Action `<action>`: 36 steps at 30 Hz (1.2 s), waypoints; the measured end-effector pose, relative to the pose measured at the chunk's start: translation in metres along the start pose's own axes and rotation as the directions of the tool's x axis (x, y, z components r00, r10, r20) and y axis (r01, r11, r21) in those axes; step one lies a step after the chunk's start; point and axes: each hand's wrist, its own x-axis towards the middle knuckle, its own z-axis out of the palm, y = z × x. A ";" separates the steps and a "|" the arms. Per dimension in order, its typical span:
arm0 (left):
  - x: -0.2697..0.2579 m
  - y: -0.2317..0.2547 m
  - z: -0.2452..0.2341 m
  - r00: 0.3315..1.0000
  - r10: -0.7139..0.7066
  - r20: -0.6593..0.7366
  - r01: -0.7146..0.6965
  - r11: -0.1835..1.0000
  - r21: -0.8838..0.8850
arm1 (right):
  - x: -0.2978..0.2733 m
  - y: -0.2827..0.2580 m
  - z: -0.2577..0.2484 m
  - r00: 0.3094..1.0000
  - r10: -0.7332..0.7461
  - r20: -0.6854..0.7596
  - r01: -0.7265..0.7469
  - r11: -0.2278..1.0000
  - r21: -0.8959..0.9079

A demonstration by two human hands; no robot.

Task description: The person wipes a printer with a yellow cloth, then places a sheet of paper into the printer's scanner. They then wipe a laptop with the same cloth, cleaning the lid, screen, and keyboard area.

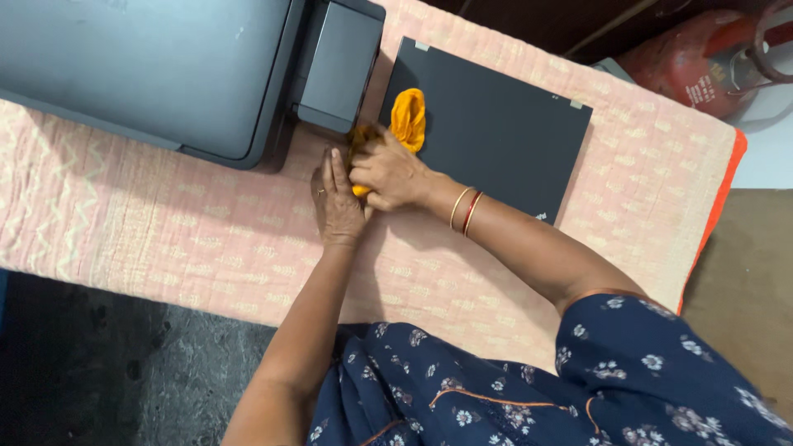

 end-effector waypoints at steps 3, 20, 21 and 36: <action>0.004 0.008 -0.012 0.998 0.051 0.044 -0.051 0.999 0.012 | -0.002 0.039 -0.014 0.976 0.209 0.063 -0.196 0.966 -0.169; 0.020 0.039 -0.036 0.949 0.109 0.295 -0.186 0.951 0.247 | -0.041 0.157 -0.051 0.607 0.748 -0.268 -0.776 0.631 0.007; 0.018 0.038 -0.036 0.952 0.118 0.283 -0.190 0.951 0.243 | -0.066 0.158 -0.056 0.607 0.736 -0.300 -0.768 0.640 0.017; 0.014 0.039 -0.040 0.947 0.148 0.286 -0.209 0.958 0.198 | -0.296 0.116 -0.051 0.129 0.758 -0.639 -0.966 0.242 0.093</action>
